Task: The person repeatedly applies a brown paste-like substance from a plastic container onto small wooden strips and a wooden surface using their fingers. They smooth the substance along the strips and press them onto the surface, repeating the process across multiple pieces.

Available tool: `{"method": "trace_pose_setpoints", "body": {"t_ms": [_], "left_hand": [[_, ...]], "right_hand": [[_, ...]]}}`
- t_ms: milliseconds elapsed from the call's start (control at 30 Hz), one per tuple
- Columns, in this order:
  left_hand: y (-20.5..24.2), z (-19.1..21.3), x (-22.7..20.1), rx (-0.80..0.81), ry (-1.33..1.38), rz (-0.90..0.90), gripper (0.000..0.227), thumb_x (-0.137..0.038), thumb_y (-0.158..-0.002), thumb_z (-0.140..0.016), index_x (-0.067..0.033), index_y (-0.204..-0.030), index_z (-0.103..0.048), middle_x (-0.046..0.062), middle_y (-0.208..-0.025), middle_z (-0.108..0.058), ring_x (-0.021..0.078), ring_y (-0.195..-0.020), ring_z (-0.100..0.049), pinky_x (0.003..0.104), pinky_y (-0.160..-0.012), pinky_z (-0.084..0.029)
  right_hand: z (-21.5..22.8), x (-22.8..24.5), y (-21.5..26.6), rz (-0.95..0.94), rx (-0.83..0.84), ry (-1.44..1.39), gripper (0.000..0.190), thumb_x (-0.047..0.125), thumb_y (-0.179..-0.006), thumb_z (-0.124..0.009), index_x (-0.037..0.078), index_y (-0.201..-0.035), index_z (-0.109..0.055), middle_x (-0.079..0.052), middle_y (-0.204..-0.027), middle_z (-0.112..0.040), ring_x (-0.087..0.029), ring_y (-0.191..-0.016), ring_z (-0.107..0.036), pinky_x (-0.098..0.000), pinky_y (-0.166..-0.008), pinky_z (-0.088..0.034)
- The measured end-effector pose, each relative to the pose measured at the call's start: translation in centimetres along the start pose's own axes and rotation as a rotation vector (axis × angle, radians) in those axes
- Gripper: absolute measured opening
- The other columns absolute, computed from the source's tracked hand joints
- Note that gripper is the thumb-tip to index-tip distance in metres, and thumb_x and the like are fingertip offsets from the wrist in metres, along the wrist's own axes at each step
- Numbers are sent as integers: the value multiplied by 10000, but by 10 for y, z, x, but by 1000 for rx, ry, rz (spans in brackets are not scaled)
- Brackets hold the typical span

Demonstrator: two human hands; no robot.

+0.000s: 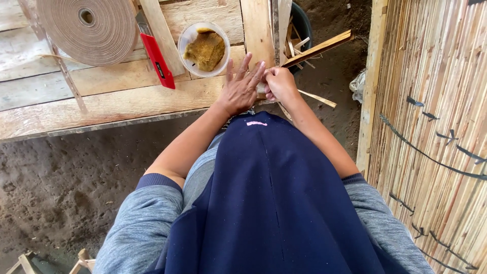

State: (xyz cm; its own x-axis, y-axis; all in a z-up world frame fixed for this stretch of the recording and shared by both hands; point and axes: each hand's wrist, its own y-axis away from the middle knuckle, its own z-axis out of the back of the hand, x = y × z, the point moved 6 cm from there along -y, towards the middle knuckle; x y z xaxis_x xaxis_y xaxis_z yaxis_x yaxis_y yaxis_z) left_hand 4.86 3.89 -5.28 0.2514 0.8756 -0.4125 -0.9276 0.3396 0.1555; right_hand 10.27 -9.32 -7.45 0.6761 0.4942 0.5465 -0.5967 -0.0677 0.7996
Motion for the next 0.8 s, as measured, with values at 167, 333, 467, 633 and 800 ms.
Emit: {"method": "trace_pose_setpoints", "body": {"t_ms": [167,333,467,633,800], "left_hand": [[-2,-6,2,55,-20,72,725,-272,-974,-363,-228,-1673,-174,-50,-1730,-230,326,-1574,96,648,-1186,108],[-1,-11,1,78,-28,92,668,-358,-1013,-354,-285,-1667,-235,-133,-1737,-120,348,-1564,124,687,-1175,96],[0,-14,0,45,-28,113,654,-367,-1022,-367,-306,-1662,-247,-148,-1736,-101,363,-1557,145,690,-1164,114],[2,-10,-5,17,-43,124,652,-346,-1017,-392,-309,-1655,-262,-138,-1735,-114,382,-1555,140,700,-1163,124],[1,-10,-4,57,-48,146,644,-376,-1029,-404,-323,-1655,-260,-138,-1737,-118,401,-1556,137,727,-1149,122]], "right_hand": [[7,39,35,23,-21,152,277,235,-937,-546,35,-913,-736,-156,-568,-685,-205,-412,-686,-325,-369,-623],[10,39,38,41,-1,265,265,202,-916,-540,12,-900,-725,-156,-599,-704,-220,-462,-708,-336,-432,-644],[9,40,33,92,34,505,283,253,-932,-517,80,-916,-740,-71,-601,-709,-178,-492,-710,-343,-511,-632],[10,40,19,120,51,751,268,260,-936,-502,179,-867,-749,-1,-567,-685,-204,-551,-725,-397,-699,-612],[3,36,0,222,93,1022,438,329,-1015,-435,66,-957,-781,-192,-806,-754,-438,-857,-744,-579,-802,-579]]}}
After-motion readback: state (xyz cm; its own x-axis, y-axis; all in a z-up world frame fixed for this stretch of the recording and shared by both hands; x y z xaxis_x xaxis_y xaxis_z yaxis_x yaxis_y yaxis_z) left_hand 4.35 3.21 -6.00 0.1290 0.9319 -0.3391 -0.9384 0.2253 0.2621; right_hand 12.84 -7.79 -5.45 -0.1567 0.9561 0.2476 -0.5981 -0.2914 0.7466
